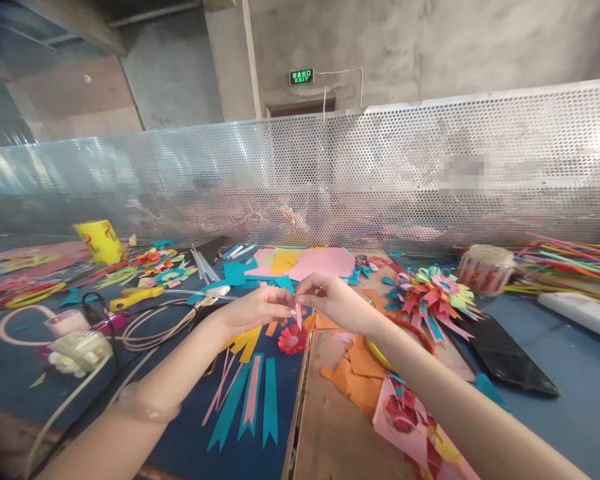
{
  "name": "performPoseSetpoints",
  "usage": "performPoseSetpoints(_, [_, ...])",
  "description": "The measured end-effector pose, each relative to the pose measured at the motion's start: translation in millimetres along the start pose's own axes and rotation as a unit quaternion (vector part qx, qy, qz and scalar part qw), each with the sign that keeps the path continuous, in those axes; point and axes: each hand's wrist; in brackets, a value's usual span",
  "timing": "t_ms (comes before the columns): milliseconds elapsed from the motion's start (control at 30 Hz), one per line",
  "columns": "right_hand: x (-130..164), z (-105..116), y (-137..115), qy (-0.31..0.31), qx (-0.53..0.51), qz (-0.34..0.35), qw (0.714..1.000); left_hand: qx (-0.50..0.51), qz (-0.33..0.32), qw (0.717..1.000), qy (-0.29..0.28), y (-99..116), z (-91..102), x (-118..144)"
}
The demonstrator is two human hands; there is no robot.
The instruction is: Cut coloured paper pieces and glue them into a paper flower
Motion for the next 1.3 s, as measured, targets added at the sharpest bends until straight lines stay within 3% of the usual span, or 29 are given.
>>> performPoseSetpoints(167, [-0.3, -6.3, 11.4, -0.053, -0.078, -0.025, 0.995, -0.033, 0.012, 0.999, 0.022, -10.2, 2.3, -5.9])
performPoseSetpoints(233, [-0.8, 1.3, 11.1, -0.077, -0.031, -0.053, 0.995, -0.119, 0.015, 0.99, 0.068, -14.8, 4.5, -7.6])
performPoseSetpoints(300, [-0.8, 20.7, 5.9, -0.055, 0.088, -0.091, 0.99, -0.262, 0.003, 0.956, 0.132, -18.6, 5.6, -8.0])
performPoseSetpoints(400, [5.3, 60.0, -5.3, 0.082, 0.303, -0.127, 0.941, -0.417, -0.006, 0.894, 0.166, -21.8, 3.3, -7.1])
performPoseSetpoints(433, [10.0, 70.1, -7.3, 0.097, 0.339, -0.154, 0.923, -0.441, -0.002, 0.883, 0.16, -22.2, 1.6, -6.7])
performPoseSetpoints(467, [16.0, 76.7, -7.3, 0.084, 0.367, -0.182, 0.908, -0.455, 0.003, 0.877, 0.152, -22.6, -0.1, -6.6])
performPoseSetpoints(567, [39.7, 71.3, 6.9, -0.052, 0.44, -0.242, 0.863, -0.472, 0.006, 0.87, 0.143, -25.1, -4.2, -7.8])
performPoseSetpoints(633, [56.0, 54.0, 24.1, -0.088, 0.462, -0.258, 0.844, -0.473, 0.01, 0.871, 0.136, -28.6, -4.6, -9.3])
performPoseSetpoints(800, [78.8, 24.8, 58.0, -0.049, 0.508, -0.247, 0.824, -0.435, 0.04, 0.891, 0.121, -35.8, -0.8, -11.7])
performPoseSetpoints(900, [82.0, 27.3, 67.5, -0.046, 0.512, -0.267, 0.815, -0.368, 0.05, 0.921, 0.117, -35.1, 1.6, -12.0])
performPoseSetpoints(1133, [76.1, 43.8, 72.4, -0.057, 0.46, -0.302, 0.833, -0.174, -0.011, 0.976, 0.128, -32.5, 6.6, -15.0])
performPoseSetpoints(1300, [59.7, 63.1, 53.2, -0.085, 0.379, -0.315, 0.866, -0.073, -0.006, 0.981, 0.181, -27.8, 4.2, -15.4])
Point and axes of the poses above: each hand's wrist, its own x-axis away from the middle knuckle, its own z-axis out of the back of the hand, y = z × x, and after that the axes turned 6 degrees about x, right-handed
